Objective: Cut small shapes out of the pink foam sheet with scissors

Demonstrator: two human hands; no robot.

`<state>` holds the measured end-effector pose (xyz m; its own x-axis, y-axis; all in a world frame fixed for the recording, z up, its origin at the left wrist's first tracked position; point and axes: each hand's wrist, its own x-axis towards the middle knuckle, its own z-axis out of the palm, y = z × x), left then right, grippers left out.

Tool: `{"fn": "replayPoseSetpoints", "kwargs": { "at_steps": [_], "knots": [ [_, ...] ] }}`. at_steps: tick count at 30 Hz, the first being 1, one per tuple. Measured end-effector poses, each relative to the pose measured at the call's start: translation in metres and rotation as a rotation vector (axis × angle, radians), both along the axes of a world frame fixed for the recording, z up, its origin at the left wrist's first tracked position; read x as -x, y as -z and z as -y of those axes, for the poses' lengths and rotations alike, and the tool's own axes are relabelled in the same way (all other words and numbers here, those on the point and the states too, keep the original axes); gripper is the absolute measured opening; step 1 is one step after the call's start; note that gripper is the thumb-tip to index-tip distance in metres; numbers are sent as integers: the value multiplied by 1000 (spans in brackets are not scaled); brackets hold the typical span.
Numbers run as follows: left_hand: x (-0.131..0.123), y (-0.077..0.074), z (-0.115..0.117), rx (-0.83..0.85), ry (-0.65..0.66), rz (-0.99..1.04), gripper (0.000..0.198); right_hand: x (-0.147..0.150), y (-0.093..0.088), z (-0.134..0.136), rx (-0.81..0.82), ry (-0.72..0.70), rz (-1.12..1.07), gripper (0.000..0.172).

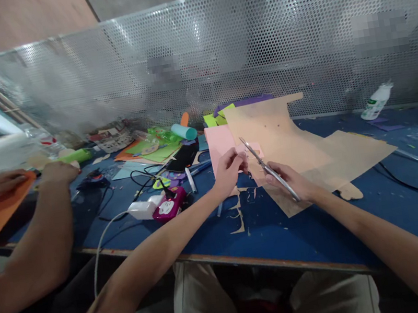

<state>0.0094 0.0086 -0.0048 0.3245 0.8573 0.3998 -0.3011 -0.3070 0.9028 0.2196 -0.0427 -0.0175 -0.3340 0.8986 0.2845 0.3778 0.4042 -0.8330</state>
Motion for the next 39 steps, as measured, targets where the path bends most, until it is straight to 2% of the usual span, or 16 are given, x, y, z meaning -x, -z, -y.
{"fn": "replayPoseSetpoints", "kwargs": {
  "at_steps": [7,11,14,18,22,25,30,39],
  "knots": [
    [1,0,-3,-67,-148,-62,44,4,-7,5,-72,-2,35,44],
    [2,-3,-4,-34,-86,-3,45,2,-4,4,-94,3,3,37],
    [0,-5,-1,20,-53,39,46,-4,1,1,-128,53,51,40],
    [-1,-5,0,70,-41,72,49,-13,5,-8,-183,113,105,42],
    [1,-3,-4,81,-59,45,48,-18,4,-15,-233,115,160,37],
    [3,-2,-5,29,-92,-27,43,-20,1,-16,-195,100,121,35],
    [3,-5,-3,4,-112,-6,36,-22,0,-13,-46,82,14,50],
    [1,-5,-1,-1,-115,-17,29,-23,-3,-11,-8,49,35,49]
  ]
}}
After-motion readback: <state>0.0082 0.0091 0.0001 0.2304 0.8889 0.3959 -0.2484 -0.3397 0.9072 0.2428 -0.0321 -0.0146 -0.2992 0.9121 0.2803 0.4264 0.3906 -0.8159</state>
